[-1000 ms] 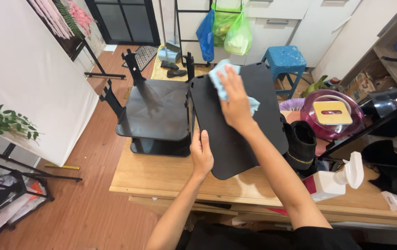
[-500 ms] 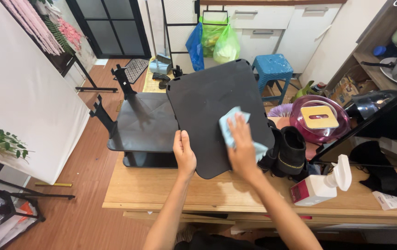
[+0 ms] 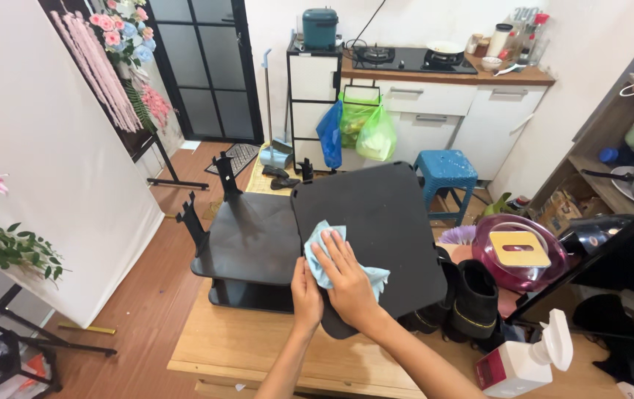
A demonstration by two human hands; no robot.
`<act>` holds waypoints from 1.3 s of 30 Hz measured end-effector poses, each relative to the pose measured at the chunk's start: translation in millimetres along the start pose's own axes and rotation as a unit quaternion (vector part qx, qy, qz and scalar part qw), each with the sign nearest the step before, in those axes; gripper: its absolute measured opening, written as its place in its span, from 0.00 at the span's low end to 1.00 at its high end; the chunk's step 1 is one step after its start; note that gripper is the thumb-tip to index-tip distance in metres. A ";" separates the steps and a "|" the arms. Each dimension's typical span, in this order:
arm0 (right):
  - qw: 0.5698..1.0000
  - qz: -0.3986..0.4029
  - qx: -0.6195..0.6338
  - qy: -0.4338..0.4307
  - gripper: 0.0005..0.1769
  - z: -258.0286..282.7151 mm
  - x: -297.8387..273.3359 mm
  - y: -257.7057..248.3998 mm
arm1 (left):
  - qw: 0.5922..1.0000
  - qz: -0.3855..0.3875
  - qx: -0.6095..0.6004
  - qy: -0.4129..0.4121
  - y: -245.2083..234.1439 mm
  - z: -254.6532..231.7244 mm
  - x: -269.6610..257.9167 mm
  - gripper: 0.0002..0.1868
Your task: The person wipes the surfaces of two black plastic stool parts with a light blue cloth, then interlocks the two parts to form a single unit. The person continues to wipe the assembled unit and places a third plastic part on top.
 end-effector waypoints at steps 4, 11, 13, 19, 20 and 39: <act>0.999 -0.021 -0.028 0.005 0.39 -14.6 20.3 -4.7 | 0.999 -0.002 0.041 -0.035 3.2 10.9 -11.9 0.16; 0.991 -0.073 -0.088 0.073 0.40 -87.6 38.7 -52.7 | 1.000 0.022 0.013 -0.002 11.0 -20.1 -23.7 0.16; 0.987 -0.092 -0.087 0.098 0.39 -109.2 29.0 -71.1 | 0.999 0.027 0.020 0.008 8.5 -29.2 -26.9 0.17; 0.982 -0.091 -0.053 0.159 0.38 -133.0 -19.7 -78.6 | 0.998 -0.037 0.040 -0.011 -19.8 -17.5 -27.9 0.16; 0.984 -0.085 -0.051 0.150 0.39 -126.2 -28.5 -72.9 | 0.998 -0.050 0.044 -0.007 -26.3 -16.1 -26.5 0.17; 0.989 0.071 0.016 -0.125 0.30 93.1 -63.1 68.1 | 0.965 -0.243 0.047 0.091 -130.8 -63.6 -41.2 0.17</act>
Point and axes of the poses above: each hand's wrist, its own x-axis towards the middle knuckle, its own y-axis out of the palm, z = x × y, the point moved 8 cm from there along x, towards the middle knuckle, and after that the axes turned 8 degrees about z, right-handed, at the moved point
